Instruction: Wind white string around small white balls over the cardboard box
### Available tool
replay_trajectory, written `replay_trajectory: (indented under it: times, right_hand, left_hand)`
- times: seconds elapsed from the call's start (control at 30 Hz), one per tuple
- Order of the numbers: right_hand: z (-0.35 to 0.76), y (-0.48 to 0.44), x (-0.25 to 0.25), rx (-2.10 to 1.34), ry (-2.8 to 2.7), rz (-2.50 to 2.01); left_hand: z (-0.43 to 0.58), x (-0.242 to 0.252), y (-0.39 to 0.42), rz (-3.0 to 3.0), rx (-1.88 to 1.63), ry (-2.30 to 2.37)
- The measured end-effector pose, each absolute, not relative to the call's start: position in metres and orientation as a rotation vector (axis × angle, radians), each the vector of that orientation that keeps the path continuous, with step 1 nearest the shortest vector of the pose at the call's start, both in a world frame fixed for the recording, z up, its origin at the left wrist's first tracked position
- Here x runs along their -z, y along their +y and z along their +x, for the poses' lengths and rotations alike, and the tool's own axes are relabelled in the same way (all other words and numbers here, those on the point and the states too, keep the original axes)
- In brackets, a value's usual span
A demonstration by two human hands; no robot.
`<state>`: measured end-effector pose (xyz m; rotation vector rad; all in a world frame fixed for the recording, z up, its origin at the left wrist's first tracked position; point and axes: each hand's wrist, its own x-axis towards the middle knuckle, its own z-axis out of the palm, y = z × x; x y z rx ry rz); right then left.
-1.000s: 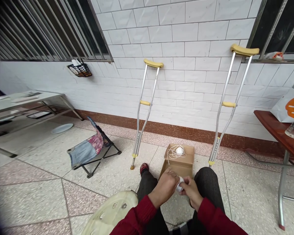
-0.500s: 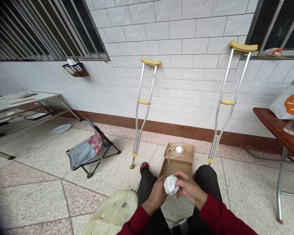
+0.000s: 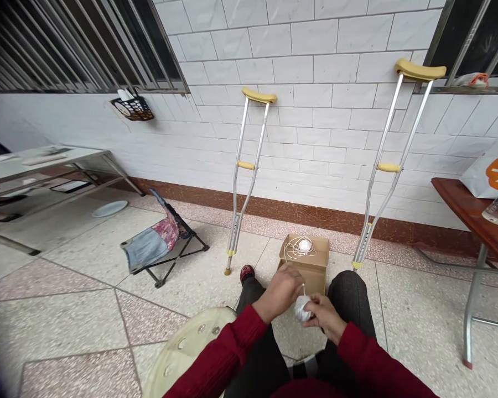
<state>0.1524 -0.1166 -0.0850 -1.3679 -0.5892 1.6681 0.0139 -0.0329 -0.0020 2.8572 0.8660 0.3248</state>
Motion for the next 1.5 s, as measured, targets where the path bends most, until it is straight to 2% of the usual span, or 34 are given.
replay_trajectory:
  times: [0.13,0.27,0.43,0.57,0.67,0.8,0.97,1.1,1.3,1.4,1.5]
  right_hand:
    - [0.171,-0.087,0.096,-1.493,-0.363,-1.318]
    - [0.173,-0.071,0.08,-1.431,-0.315,-1.26]
    - [0.167,-0.075,0.043,-1.497,-0.498,-1.099]
    - [0.165,-0.102,0.021,-1.533,-0.705,-1.036]
    - [0.16,-0.127,0.023,-1.643,-0.825,-1.098]
    - [0.153,-0.137,0.055,-1.764,-0.896,-1.265]
    - [0.161,-0.095,0.087,-1.353,-0.678,-1.474]
    - [0.169,-0.062,0.056,-1.21,-0.55,-1.291]
    - [0.169,-0.081,-0.004,-1.378,-0.651,-1.067]
    - [0.16,-0.112,0.006,-1.495,-0.819,-1.146]
    - [0.151,-0.132,0.036,-1.668,-0.908,-1.197]
  left_hand:
    - [0.019,0.015,-0.063,2.818,-0.321,0.947]
    - [0.014,0.035,-0.078,2.621,-0.404,1.038]
    - [0.001,0.058,-0.073,2.268,-0.423,1.07]
    - [-0.009,0.072,-0.058,2.282,-0.406,1.063]
    - [-0.011,0.068,-0.043,2.427,-0.393,0.997]
    - [-0.003,0.041,-0.029,2.638,-0.331,0.86]
    - [0.015,0.01,-0.038,2.874,-0.288,0.89]
    - [0.017,0.017,-0.054,2.705,-0.388,0.979]
    - [-0.011,0.044,-0.052,2.291,-0.435,0.999]
    - [-0.019,0.048,-0.037,2.358,-0.433,1.023]
    - [-0.014,0.04,-0.022,2.566,-0.378,0.946]
